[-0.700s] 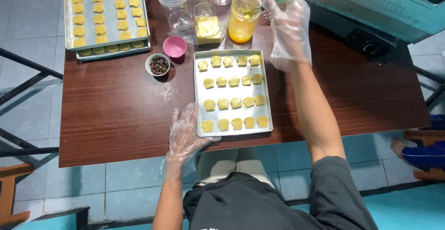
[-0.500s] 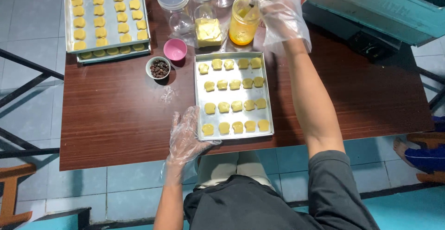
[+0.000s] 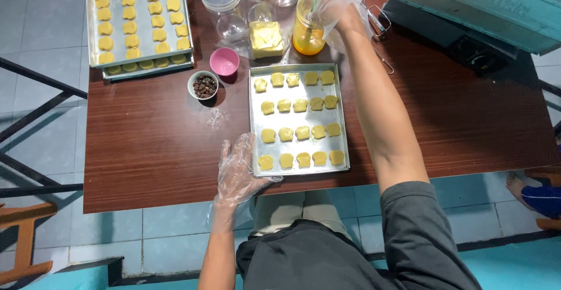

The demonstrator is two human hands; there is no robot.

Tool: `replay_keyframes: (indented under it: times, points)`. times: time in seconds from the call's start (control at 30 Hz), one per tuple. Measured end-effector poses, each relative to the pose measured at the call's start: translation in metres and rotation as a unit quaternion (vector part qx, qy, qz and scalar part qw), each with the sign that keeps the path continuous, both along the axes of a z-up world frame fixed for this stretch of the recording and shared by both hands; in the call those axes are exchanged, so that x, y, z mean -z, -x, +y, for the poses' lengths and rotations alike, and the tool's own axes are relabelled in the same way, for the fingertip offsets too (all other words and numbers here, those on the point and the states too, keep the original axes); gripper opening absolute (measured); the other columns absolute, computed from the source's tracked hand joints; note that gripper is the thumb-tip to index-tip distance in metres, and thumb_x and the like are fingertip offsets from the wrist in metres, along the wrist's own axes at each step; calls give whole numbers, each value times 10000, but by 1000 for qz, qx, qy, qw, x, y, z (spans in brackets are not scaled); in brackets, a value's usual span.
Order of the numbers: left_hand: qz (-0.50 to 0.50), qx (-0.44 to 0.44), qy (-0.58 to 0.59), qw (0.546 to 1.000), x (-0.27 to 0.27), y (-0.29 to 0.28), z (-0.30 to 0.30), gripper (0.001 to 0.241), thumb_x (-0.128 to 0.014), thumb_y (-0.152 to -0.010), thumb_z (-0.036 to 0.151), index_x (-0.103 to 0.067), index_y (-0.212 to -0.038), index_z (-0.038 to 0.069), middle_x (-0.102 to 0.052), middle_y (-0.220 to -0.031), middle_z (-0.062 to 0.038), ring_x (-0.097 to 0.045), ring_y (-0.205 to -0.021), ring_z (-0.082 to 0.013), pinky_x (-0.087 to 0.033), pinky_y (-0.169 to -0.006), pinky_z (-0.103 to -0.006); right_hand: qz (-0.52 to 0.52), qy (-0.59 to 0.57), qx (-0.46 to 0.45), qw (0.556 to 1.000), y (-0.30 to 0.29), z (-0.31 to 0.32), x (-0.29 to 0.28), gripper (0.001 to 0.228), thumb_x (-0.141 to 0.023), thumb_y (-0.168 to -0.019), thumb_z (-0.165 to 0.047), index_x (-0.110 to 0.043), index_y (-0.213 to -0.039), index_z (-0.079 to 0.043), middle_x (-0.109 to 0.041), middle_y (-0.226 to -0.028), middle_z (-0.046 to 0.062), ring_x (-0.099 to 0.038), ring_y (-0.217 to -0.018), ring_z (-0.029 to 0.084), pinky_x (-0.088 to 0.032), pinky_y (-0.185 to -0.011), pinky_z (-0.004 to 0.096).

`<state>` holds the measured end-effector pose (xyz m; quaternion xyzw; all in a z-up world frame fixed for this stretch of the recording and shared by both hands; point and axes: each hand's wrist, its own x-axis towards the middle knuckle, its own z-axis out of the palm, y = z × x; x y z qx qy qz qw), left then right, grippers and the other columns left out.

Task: Brushing egg wash onto small cookies on a baking tray using a pastry brush

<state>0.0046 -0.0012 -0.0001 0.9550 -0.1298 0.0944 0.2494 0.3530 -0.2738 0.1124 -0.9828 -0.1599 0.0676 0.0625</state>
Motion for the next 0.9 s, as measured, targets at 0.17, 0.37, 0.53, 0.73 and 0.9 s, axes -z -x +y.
replay_keyframes:
  times: [0.17,0.37,0.53,0.73,0.9]
  points:
    - [17,3,9,1000,-5,0,0,1177,-846,-623,731,-484,-1501,36,-583,-1453,-189,-486,-1420,-296,-191,-1242,-603,1,10,18,1000,-3,3,4,909,-308,-1045,-853,-694,-1110,-32,-691,-1113,178,-618,-1200,370,-118,-1206,658]
    - [36,1,5,999,-10,1,-1,1188,-838,-623,745,-487,-1494,18,-570,-1470,-191,-468,-1437,-294,-164,-1258,-592,2,25,44,999,-18,5,4,794,-385,-1045,-798,-678,-1006,-61,-679,-1022,129,-627,-1147,347,-93,-1201,689]
    - [31,9,1,999,-3,1,-1,1150,-830,-651,738,-495,-1485,21,-581,-1452,-200,-468,-1428,-313,-166,-1242,-626,5,36,61,997,-22,0,7,721,-442,-1045,-757,-666,-929,-82,-670,-954,92,-633,-1107,330,-74,-1196,713]
    - [18,-2,-11,1000,-2,2,-1,1150,-834,-635,749,-505,-1484,47,-586,-1454,-167,-471,-1426,-277,-206,-1234,-613,9,50,86,995,-27,5,10,645,-519,-1044,-703,-650,-825,-110,-658,-864,42,-641,-1054,307,-50,-1191,744]
    - [-29,33,-1,999,4,4,2,1192,-683,-765,786,-293,-1571,0,-482,-1519,-191,-425,-1443,-345,-250,-1162,-678,13,63,108,992,-31,14,13,605,-597,-1044,-650,-633,-721,-139,-645,-773,-7,-650,-1001,285,-25,-1185,776]
